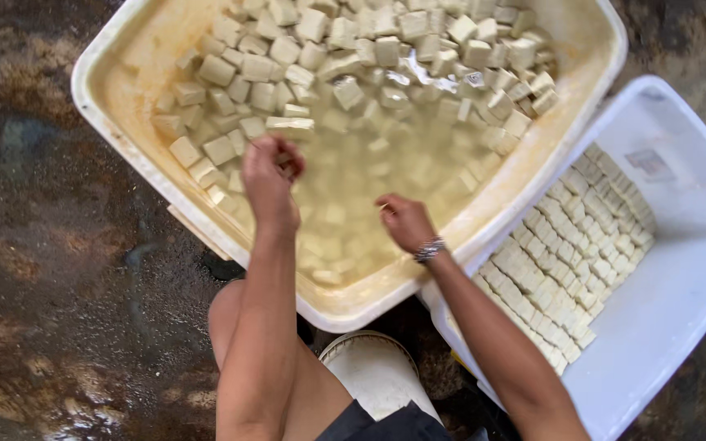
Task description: The person repeatedly scoops small white cubes from a water-filled tub, rinses them by hand, and places them into a second tub where they are arranged in neat rows. The process continues throughout the clip.
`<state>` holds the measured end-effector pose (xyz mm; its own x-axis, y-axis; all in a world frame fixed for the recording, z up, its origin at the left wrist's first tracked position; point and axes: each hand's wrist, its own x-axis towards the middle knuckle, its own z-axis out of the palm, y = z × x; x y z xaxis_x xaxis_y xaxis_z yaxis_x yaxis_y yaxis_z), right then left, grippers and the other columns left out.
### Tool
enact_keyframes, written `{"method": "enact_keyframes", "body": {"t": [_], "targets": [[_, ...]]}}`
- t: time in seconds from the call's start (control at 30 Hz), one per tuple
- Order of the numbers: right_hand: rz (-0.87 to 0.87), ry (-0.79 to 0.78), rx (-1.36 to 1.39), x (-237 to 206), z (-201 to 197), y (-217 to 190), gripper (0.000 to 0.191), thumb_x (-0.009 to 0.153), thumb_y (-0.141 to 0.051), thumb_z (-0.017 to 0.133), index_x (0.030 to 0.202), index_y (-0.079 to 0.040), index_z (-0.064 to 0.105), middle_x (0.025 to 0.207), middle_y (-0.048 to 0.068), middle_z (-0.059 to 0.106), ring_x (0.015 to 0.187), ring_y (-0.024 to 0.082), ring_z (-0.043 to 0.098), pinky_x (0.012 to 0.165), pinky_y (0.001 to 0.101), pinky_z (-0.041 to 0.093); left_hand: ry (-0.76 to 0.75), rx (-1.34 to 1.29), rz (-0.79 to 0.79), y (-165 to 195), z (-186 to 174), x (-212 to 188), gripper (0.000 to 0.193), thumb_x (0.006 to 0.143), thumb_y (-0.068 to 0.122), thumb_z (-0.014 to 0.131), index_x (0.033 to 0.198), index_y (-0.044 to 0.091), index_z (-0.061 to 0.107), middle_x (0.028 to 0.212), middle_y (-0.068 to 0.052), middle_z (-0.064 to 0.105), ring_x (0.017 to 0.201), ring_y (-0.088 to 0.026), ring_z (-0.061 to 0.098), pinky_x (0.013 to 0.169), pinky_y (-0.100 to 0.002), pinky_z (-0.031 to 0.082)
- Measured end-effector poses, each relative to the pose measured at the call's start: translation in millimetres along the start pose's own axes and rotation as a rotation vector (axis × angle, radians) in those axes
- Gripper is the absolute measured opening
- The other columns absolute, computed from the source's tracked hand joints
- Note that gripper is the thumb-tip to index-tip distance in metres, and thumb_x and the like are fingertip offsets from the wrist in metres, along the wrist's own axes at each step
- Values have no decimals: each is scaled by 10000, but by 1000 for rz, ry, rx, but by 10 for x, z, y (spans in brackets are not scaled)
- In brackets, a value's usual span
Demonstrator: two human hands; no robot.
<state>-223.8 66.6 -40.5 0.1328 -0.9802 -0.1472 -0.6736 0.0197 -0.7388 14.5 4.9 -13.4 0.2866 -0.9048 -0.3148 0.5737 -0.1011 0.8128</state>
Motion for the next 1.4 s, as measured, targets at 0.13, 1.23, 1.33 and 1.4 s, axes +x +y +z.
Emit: {"method": "enact_keyframes", "body": {"t": [0.13, 1.23, 1.33, 1.4], "targets": [[207, -151, -161, 381, 843, -234, 381, 842, -276, 764, 1125, -31, 691, 1082, 200, 712, 976, 359, 691, 874, 443, 549, -9, -194, 47, 856, -127, 208, 202, 1035, 230, 523, 1086, 67, 631, 918, -68, 666, 811, -192, 631, 779, -361, 550], [-253, -84, -468, 1017, 2092, -572, 549, 874, -213, 730, 1342, -67, 484, 1299, 202, 634, 1212, 401, 609, 927, 525, 516, 292, -469, -46, 1107, -739, 507, 194, 994, 245, 578, 1031, 63, 632, 880, -63, 635, 772, -200, 601, 748, -377, 539], [-28, -185, -383, 1057, 2088, -595, 505, 934, -229, 682, 1380, -90, 490, 1291, 192, 651, 1158, 400, 638, 955, 524, 521, 282, -482, -24, 1104, -737, 500, 194, 1017, 244, 583, 1045, 58, 632, 894, -61, 631, 784, -188, 591, 763, -367, 534], [64, -143, -358, 1136, 2135, -627, 524, 948, -207, 657, 1411, -50, 467, 1285, 229, 631, 1106, 419, 643, 949, 528, 526, 284, -464, -34, 1100, -732, 494, 193, 1009, 248, 574, 1041, 67, 633, 888, -57, 634, 780, -189, 596, 758, -369, 537]]}}
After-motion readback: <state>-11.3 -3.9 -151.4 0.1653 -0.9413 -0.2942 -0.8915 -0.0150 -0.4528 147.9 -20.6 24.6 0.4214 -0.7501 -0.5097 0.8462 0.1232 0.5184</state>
